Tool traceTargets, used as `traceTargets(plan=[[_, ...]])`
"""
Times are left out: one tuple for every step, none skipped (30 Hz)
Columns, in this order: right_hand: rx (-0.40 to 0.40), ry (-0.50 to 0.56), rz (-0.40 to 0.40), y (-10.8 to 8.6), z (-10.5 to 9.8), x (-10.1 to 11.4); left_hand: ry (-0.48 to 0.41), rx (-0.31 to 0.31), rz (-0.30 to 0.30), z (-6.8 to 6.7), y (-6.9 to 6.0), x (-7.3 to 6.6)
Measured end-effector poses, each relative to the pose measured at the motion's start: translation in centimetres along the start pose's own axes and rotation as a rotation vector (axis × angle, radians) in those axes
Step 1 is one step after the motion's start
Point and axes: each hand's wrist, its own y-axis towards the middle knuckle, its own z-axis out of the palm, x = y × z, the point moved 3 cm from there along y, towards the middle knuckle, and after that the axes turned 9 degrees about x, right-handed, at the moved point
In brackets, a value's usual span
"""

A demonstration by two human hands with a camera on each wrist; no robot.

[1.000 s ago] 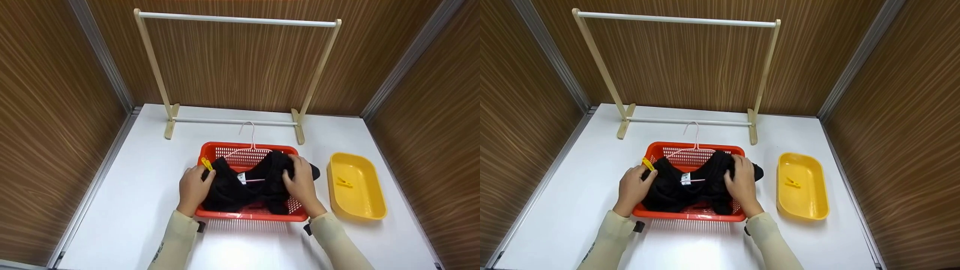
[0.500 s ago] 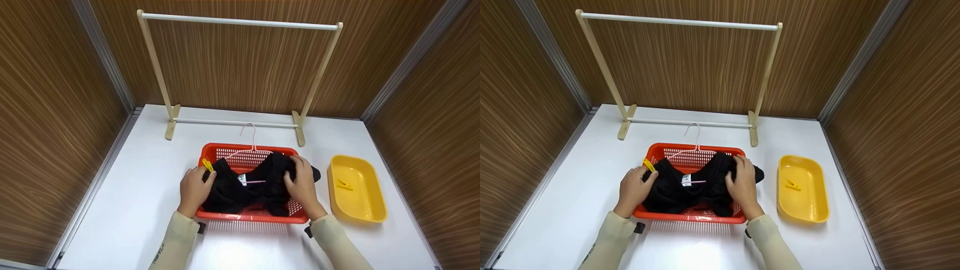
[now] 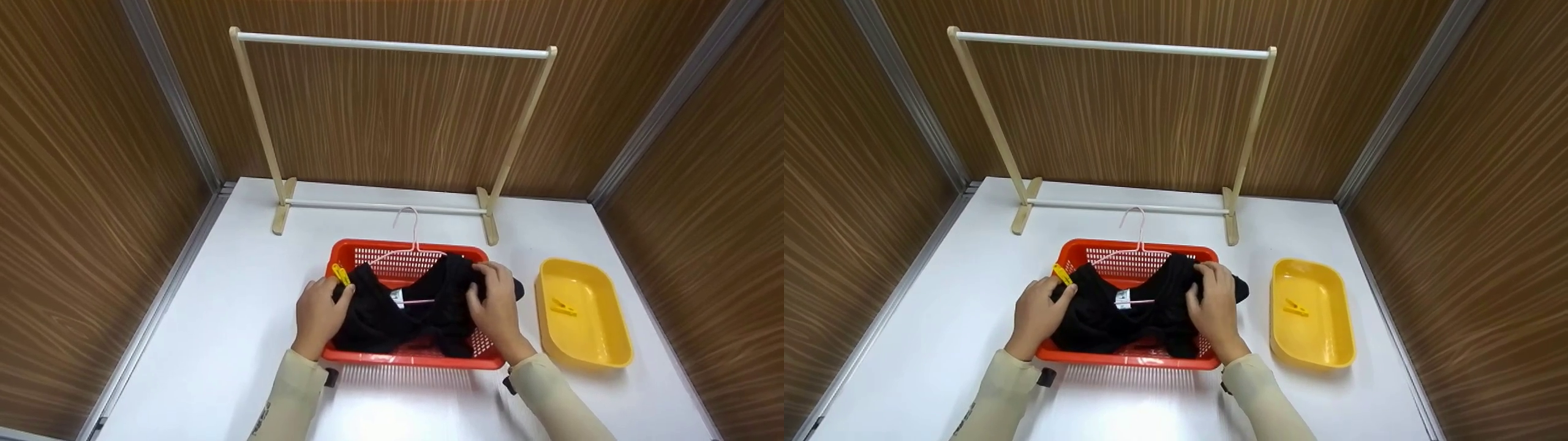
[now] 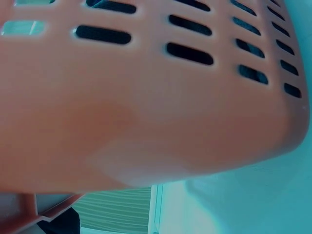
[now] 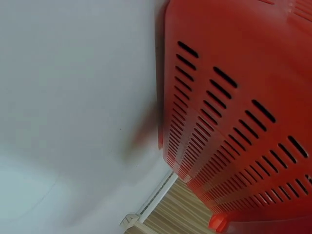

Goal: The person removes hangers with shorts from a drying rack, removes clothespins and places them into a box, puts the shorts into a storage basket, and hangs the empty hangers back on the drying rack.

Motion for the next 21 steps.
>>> traceTargets(plan=[[-0.009,0.008,0.001,-0.06,-0.06,0.03,0.000,-0.001,-0.001,-0.03,-0.07,0.01],[-0.019,0.017,0.001,-0.11,-0.11,0.05,-0.002,-0.002,0.000,-0.04,-0.11,0.03],[-0.029,0.024,0.003,-0.14,-0.17,0.05,0.000,-0.004,0.003,-0.05,-0.12,0.04],[-0.036,0.031,0.004,-0.15,-0.22,0.03,0.001,-0.006,0.008,-0.04,-0.10,0.06],[-0.043,0.037,0.004,-0.14,-0.26,0.01,0.002,-0.009,0.013,-0.04,-0.07,0.07],[-0.045,0.043,0.006,-0.10,-0.31,-0.03,0.002,-0.011,0.016,-0.07,-0.05,0.05],[-0.042,0.050,0.009,-0.16,-0.31,-0.12,0.006,-0.013,0.020,-0.05,-0.09,0.01],[-0.037,0.054,0.011,-0.20,-0.30,-0.19,0.006,-0.015,0.023,-0.01,-0.10,0.01],[-0.029,0.056,0.013,-0.22,-0.30,-0.23,0.007,-0.019,0.025,0.00,-0.11,0.03],[-0.021,0.055,0.010,-0.21,-0.28,-0.23,0.006,-0.021,0.024,0.03,-0.12,0.06],[-0.017,0.054,0.005,-0.19,-0.26,-0.21,0.004,-0.022,0.022,0.03,-0.11,0.08],[-0.008,0.052,0.001,-0.16,-0.25,-0.19,0.001,-0.024,0.021,0.00,-0.09,0.08],[-0.004,0.049,-0.006,-0.13,-0.24,-0.14,-0.001,-0.025,0.019,-0.02,-0.04,0.10],[0.000,0.043,-0.016,-0.11,-0.22,-0.07,-0.004,-0.025,0.017,-0.05,-0.01,0.11],[0.004,0.037,-0.025,-0.10,-0.22,0.00,-0.007,-0.025,0.017,-0.08,0.01,0.10],[0.008,0.032,-0.033,-0.12,-0.22,0.05,-0.010,-0.021,0.014,-0.12,0.00,0.05],[0.012,0.028,-0.041,-0.06,-0.19,0.06,-0.013,-0.018,0.013,-0.16,0.06,0.01],[0.017,0.023,-0.046,-0.05,-0.16,0.07,-0.015,-0.017,0.013,-0.21,0.08,-0.04],[0.021,0.018,-0.051,-0.06,-0.12,0.07,-0.015,-0.014,0.013,-0.22,0.10,-0.06],[0.028,0.012,-0.053,-0.09,-0.09,0.07,-0.017,-0.011,0.014,-0.20,0.09,-0.08],[0.033,0.008,-0.054,-0.15,-0.07,0.07,-0.016,-0.007,0.015,-0.18,0.07,-0.08]])
